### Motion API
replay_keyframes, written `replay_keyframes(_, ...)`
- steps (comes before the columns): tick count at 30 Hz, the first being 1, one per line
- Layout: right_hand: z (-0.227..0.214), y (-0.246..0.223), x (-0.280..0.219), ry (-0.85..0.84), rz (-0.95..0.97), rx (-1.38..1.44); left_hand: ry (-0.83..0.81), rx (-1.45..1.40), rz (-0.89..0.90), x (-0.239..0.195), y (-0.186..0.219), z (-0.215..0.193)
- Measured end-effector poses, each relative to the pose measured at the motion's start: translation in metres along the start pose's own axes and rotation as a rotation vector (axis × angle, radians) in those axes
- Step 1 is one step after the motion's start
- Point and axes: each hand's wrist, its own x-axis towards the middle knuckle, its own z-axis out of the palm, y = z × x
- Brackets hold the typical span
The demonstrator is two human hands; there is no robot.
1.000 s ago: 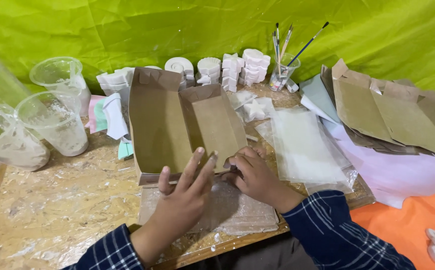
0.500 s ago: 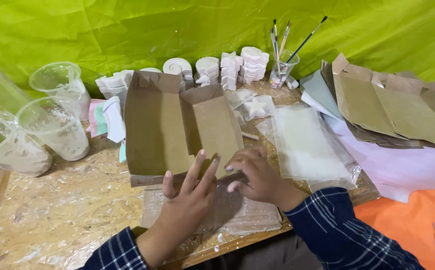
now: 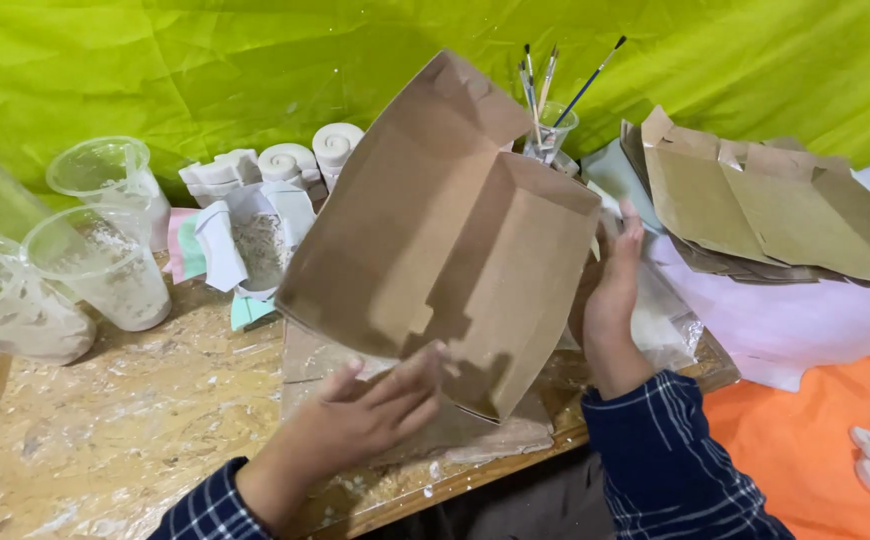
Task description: The person assembles a flat cardboard box by folding and tucking its flaps into place. They then place several individually wrapped white candles into the box and close the lid. The completed box is set aside on the table.
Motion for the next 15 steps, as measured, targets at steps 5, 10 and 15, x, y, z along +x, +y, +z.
replay_keyframes(5,-0.006,0.018,0.009,-0.064,0.204,-0.109,0.143,0.080,-0.220,-0.005,-0.030,0.019)
replay_keyframes(10,-0.047,0.065,0.037,-0.203,0.202,-0.147,0.240,-0.099,-0.330,-0.017,-0.046,0.045)
replay_keyframes(15,-0.038,0.056,0.023,-0.291,0.182,-0.090,0.449,-0.544,-1.036,-0.020,-0.052,0.050)
